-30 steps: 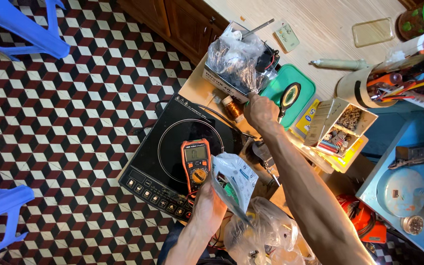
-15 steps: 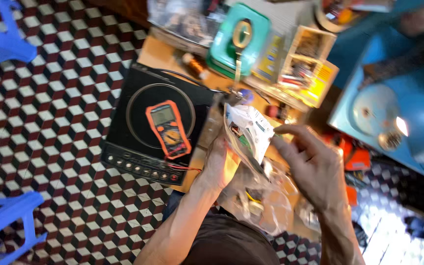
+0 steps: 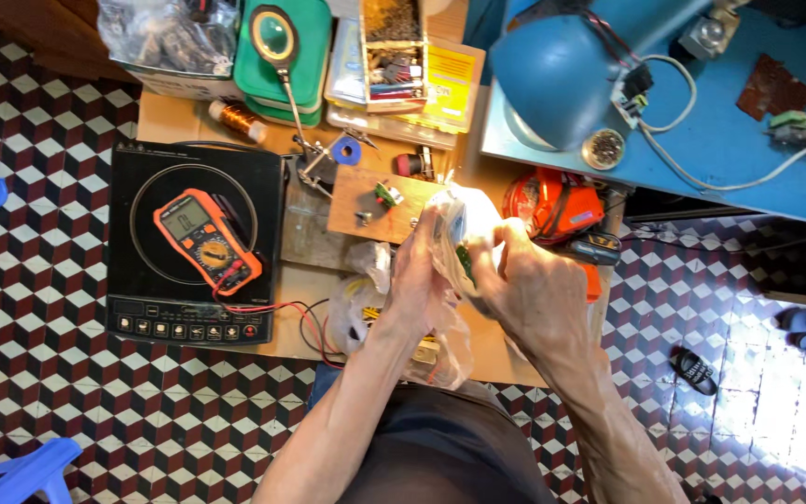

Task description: The person inspects a small circuit board with a magnifying glass, then sorts through various electronic components in plastic bags on a cluttered workbench. They handle capacitors, resistors, and other parts, examining them closely before placing them back into the bags.

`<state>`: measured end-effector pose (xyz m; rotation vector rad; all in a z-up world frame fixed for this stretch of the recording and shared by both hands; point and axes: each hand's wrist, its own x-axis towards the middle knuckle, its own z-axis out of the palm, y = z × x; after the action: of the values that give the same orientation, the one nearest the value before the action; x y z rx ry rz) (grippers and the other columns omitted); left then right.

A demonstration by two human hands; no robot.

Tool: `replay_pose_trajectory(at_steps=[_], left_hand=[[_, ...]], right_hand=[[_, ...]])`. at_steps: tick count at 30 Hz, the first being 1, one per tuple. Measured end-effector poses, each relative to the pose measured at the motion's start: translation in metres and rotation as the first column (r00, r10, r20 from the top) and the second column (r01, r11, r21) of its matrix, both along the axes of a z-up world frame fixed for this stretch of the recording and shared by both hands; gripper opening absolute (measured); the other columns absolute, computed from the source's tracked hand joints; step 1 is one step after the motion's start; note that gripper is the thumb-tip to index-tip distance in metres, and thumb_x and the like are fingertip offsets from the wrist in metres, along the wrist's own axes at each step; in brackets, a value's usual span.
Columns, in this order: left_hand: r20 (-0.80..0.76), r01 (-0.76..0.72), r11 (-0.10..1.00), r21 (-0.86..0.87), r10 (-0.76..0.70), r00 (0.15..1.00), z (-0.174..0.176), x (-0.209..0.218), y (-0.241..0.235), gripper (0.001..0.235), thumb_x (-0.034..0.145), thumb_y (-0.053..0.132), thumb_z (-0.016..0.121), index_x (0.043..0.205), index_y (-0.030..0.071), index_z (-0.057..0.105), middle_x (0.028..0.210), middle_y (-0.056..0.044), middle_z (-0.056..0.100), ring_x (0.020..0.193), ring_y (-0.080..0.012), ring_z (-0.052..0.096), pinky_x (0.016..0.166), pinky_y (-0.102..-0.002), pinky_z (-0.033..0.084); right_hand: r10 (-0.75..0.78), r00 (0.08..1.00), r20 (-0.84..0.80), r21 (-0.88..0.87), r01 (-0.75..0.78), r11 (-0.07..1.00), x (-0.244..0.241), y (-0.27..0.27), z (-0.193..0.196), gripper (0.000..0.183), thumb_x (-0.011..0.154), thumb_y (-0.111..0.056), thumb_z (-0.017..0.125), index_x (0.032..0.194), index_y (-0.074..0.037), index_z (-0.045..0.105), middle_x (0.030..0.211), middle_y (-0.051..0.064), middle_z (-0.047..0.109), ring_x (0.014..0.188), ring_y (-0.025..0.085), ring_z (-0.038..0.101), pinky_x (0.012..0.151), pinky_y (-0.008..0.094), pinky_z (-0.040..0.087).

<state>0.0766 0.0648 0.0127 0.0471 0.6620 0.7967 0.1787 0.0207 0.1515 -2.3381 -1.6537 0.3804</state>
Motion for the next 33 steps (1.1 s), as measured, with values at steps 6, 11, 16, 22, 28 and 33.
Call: replay_pose_trajectory(at_steps=[6, 11, 16, 22, 28, 33], left_hand=[[-0.139, 0.028, 0.951, 0.309, 0.016, 0.990, 0.002, 0.024, -0.009, 0.056, 0.108, 0.045, 0.054, 0.145, 0.003, 0.056, 0.124, -0.011, 0.062, 0.108, -0.0186, 0.064, 0.091, -0.037, 0.057], [-0.460, 0.101, 0.847, 0.521, 0.179, 0.870, 0.050, 0.013, -0.033, 0.069, 0.102, 0.057, 0.047, 0.144, 0.002, 0.048, 0.136, -0.012, 0.060, 0.122, -0.0198, 0.065, 0.099, -0.035, 0.057], [-0.791, 0.584, 0.534, 0.611, 0.388, 0.473, 0.092, 0.020, -0.047, 0.042, 0.095, 0.031, 0.067, 0.115, -0.006, 0.064, 0.104, -0.020, 0.066, 0.090, -0.0264, 0.070, 0.080, -0.040, 0.063], [-0.801, 0.484, 0.645, 0.591, 0.402, 0.443, 0.095, 0.013, -0.021, 0.026, 0.098, 0.017, 0.061, 0.084, -0.003, 0.070, 0.069, -0.013, 0.071, 0.057, -0.0251, 0.069, 0.055, -0.043, 0.053], [-0.685, 0.601, 0.390, 0.698, 0.609, 0.399, 0.107, 0.011, -0.006, 0.021, 0.099, 0.017, 0.065, 0.098, -0.002, 0.074, 0.078, -0.015, 0.073, 0.066, -0.0269, 0.073, 0.061, -0.041, 0.053], [-0.746, 0.722, 0.370, 0.585, 0.596, 0.299, 0.115, 0.008, 0.009, 0.020, 0.098, 0.018, 0.069, 0.098, -0.001, 0.075, 0.078, -0.016, 0.073, 0.065, -0.0277, 0.073, 0.060, -0.042, 0.054]], right_hand=[[0.016, 0.988, -0.154, 0.121, 0.003, 0.993, 0.043, -0.025, 0.002, 0.022, 0.098, -0.026, 0.064, 0.091, -0.005, 0.069, 0.066, 0.016, 0.068, 0.056, 0.029, 0.068, 0.051, 0.042, 0.049], [-0.035, 0.964, -0.265, 0.173, 0.084, 0.981, 0.059, -0.035, 0.008, 0.028, 0.102, -0.026, 0.064, 0.089, -0.001, 0.065, 0.060, 0.014, 0.062, 0.049, 0.020, 0.061, 0.049, 0.036, 0.045], [-0.038, 0.944, -0.328, 0.193, 0.106, 0.975, 0.067, -0.044, 0.009, 0.033, 0.106, -0.026, 0.062, 0.087, 0.001, 0.062, 0.059, 0.013, 0.057, 0.050, 0.017, 0.054, 0.050, 0.036, 0.043], [-0.041, 0.938, -0.345, 0.224, 0.125, 0.967, 0.081, -0.044, 0.000, 0.032, 0.105, -0.024, 0.062, 0.089, 0.003, 0.064, 0.067, 0.014, 0.061, 0.058, 0.020, 0.056, 0.057, 0.037, 0.045], [-0.023, 0.988, -0.154, 0.212, 0.056, 0.976, 0.074, -0.042, 0.003, 0.026, 0.100, -0.030, 0.070, 0.103, -0.004, 0.070, 0.075, 0.013, 0.070, 0.063, 0.027, 0.066, 0.054, 0.040, 0.048], [0.289, 0.956, -0.050, 0.451, -0.236, 0.861, 0.065, -0.046, 0.017, 0.017, 0.099, -0.014, 0.064, 0.114, -0.007, 0.065, 0.094, 0.012, 0.070, 0.071, 0.027, 0.070, 0.057, 0.037, 0.053]])
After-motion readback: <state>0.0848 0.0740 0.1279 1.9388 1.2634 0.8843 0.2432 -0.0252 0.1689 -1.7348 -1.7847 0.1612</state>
